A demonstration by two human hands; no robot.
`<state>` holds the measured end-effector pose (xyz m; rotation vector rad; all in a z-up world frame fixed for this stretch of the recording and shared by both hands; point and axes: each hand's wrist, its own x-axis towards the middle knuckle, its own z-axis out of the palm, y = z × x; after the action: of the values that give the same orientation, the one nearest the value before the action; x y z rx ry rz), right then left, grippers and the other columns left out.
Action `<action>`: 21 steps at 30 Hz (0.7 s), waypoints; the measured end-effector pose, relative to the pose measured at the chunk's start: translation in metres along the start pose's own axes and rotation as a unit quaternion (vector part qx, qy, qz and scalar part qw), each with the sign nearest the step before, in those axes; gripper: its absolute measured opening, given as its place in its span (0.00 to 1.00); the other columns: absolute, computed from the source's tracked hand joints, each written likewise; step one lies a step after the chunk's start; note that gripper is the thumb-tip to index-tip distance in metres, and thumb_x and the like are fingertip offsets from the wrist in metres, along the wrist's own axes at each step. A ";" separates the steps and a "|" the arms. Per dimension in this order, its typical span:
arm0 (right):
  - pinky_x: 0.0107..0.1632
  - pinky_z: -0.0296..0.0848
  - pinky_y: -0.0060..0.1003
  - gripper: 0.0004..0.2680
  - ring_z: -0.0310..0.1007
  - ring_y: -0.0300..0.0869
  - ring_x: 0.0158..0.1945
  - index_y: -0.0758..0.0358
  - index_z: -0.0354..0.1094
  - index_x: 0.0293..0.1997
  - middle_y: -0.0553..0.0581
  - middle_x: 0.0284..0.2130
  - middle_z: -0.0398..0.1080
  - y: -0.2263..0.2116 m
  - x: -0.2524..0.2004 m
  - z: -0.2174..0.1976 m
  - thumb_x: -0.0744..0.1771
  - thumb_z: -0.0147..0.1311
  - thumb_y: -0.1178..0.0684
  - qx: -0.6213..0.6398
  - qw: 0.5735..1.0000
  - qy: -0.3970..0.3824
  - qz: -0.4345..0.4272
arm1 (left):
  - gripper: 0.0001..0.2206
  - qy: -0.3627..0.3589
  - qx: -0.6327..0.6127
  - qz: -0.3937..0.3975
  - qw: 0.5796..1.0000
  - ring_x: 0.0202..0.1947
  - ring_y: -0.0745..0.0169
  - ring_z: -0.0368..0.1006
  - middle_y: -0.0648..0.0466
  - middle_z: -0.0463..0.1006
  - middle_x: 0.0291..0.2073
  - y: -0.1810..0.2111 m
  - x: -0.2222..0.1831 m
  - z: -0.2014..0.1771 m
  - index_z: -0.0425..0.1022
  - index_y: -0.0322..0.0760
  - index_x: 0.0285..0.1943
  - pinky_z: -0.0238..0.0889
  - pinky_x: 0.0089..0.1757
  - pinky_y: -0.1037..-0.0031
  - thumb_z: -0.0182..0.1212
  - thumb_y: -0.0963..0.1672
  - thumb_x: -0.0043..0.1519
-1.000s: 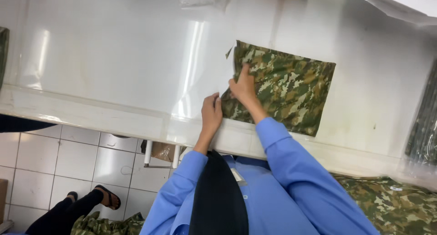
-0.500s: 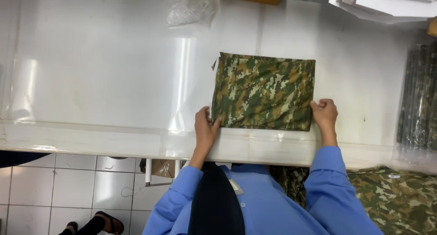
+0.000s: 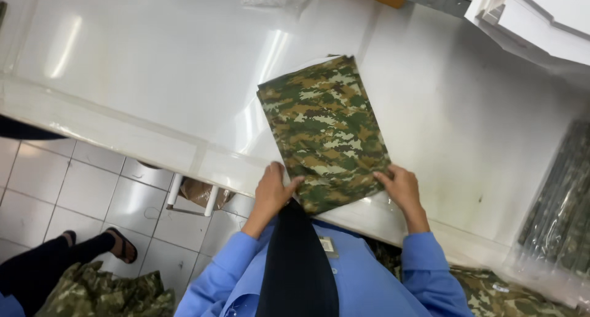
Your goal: The person folds a camouflage-patterned shirt on a white table using a white paper template to guide the folds. After folding, the shirt is placed into a clear plastic bag with a yellow logo and set aside. The process is repeated with another shirt.
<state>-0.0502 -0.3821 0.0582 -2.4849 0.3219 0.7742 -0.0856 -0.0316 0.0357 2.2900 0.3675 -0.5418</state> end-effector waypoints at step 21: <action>0.32 0.70 0.32 0.04 0.76 0.37 0.31 0.46 0.76 0.44 0.50 0.28 0.77 -0.015 0.143 -0.017 0.72 0.58 0.45 0.258 0.942 0.215 -0.016 | 0.16 -0.066 0.046 -0.002 0.997 0.41 0.25 0.79 0.36 0.81 0.33 0.011 0.072 -0.010 0.80 0.31 0.44 0.72 0.39 0.47 0.62 0.50 0.64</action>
<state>0.0792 -0.3888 -0.0070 -2.1175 0.5554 0.0920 -0.0155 -0.0248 0.0141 2.3259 0.2863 -0.7216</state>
